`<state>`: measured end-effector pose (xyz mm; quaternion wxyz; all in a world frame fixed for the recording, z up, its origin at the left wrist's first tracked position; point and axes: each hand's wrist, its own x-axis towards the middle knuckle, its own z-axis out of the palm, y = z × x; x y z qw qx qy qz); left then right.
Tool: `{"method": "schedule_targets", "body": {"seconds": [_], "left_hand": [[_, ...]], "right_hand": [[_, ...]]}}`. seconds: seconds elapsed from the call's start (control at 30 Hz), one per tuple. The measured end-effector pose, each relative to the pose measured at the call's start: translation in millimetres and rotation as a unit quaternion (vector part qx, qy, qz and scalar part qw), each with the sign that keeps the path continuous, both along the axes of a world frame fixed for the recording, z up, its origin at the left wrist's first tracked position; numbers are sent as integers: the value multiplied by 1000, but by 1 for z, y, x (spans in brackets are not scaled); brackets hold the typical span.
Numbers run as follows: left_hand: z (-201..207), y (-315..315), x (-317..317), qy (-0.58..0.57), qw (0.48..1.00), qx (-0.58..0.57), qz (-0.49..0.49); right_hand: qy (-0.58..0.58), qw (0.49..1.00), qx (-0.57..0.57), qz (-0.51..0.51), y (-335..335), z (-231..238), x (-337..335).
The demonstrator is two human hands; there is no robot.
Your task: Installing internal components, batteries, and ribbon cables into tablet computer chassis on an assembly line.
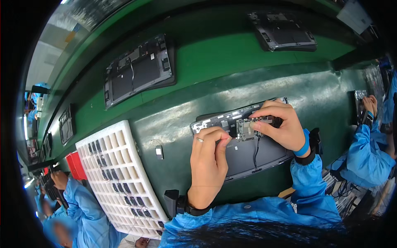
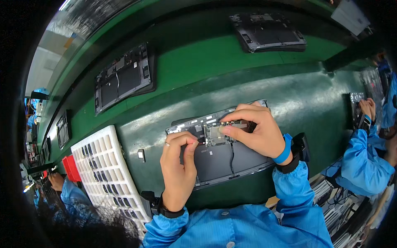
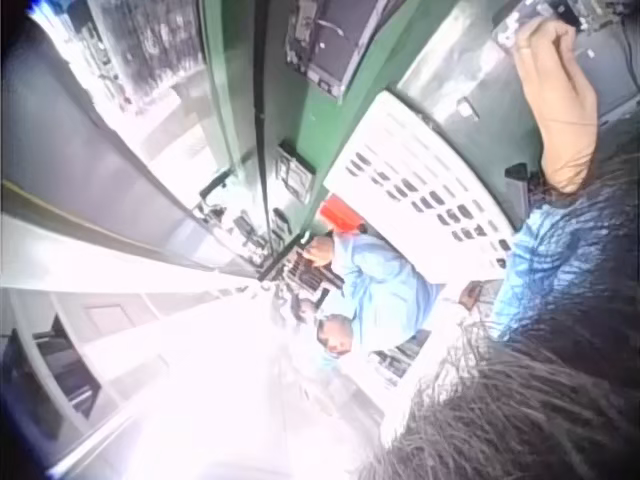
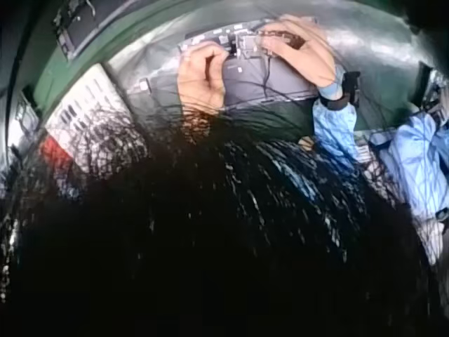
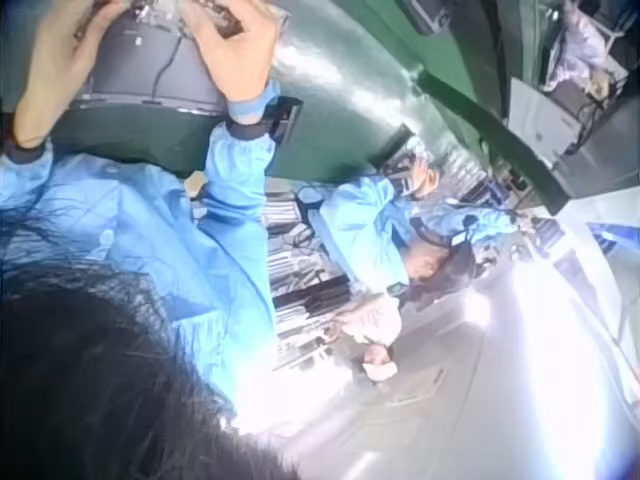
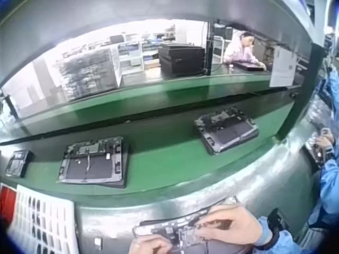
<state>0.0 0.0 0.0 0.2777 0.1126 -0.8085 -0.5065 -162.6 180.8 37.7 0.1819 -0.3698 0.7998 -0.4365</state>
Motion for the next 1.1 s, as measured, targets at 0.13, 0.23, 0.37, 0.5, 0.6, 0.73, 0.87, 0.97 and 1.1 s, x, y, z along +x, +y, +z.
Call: {"method": "schedule_targets", "body": {"seconds": [0.13, 0.23, 0.37, 0.5, 0.6, 0.73, 0.87, 0.97, 1.1], "left_hand": [[0, 6, -4, -2, 1000, -15, 4], [0, 10, -7, -6, 999, -31, 10], [1, 11, -10, -8, 999, -47, 12], [0, 15, -13, -15, 998, -54, 11], [1, 17, -15, -19, 998, -54, 6], [0, 20, -19, -25, 998, -58, 8], [0, 22, -21, -28, 998, -60, 7], [1, 25, -24, -33, 997, -66, 7], [2, 28, -28, -37, 997, -65, 6]], "right_hand": [[36, 999, 5, 2, 4, 0, -3], [43, 999, 6, 6, 7, 1, -6], [50, 999, 15, 9, 10, 0, -7], [48, 998, 27, 9, 13, -1, -10], [51, 998, 19, 12, 14, -2, -12], [47, 999, 20, 10, 17, -1, -14], [44, 999, 23, 6, 19, 2, -17], [47, 999, 19, 8, 22, 2, -20], [49, 998, 25, 10, 26, 2, -24]]}}
